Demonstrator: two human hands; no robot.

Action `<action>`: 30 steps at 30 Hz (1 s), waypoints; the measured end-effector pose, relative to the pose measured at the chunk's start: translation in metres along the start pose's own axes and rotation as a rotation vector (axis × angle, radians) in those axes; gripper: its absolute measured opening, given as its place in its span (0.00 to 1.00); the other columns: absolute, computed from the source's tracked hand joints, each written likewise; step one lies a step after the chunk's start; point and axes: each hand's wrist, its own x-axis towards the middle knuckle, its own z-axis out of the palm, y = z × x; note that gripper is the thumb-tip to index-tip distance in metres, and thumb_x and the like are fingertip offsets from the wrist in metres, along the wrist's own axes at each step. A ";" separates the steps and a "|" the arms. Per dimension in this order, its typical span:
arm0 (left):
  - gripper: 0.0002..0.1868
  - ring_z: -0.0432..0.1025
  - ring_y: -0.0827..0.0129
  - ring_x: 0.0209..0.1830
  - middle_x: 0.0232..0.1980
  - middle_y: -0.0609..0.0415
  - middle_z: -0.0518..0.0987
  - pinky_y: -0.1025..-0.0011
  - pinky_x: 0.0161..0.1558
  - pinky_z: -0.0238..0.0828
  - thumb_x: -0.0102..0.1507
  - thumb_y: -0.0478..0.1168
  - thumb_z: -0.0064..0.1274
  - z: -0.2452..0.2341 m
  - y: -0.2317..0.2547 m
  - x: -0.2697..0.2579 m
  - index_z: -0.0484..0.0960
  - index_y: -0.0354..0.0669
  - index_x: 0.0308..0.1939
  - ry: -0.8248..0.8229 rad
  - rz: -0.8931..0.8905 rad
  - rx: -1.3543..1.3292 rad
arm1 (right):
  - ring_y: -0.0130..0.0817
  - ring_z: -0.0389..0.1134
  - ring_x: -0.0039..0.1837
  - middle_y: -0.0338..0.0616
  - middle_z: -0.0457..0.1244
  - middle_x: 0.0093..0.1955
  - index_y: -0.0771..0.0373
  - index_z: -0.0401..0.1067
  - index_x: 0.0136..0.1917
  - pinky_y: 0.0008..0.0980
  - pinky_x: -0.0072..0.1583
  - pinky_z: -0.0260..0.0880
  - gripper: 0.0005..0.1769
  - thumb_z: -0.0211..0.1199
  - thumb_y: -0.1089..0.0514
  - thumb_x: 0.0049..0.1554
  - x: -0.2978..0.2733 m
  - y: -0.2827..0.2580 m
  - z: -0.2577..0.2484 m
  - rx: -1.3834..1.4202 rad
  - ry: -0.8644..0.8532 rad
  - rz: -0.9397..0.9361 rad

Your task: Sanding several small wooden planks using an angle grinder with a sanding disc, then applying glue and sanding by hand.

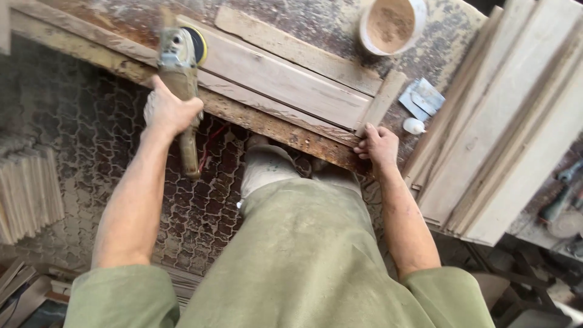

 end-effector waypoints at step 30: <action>0.43 0.77 0.32 0.53 0.49 0.24 0.80 0.42 0.53 0.72 0.54 0.52 0.59 -0.010 -0.039 0.007 0.61 0.31 0.66 0.036 -0.081 -0.006 | 0.41 0.73 0.28 0.55 0.67 0.28 0.61 0.65 0.38 0.36 0.28 0.76 0.19 0.62 0.47 0.63 0.009 -0.006 -0.007 0.054 0.037 0.152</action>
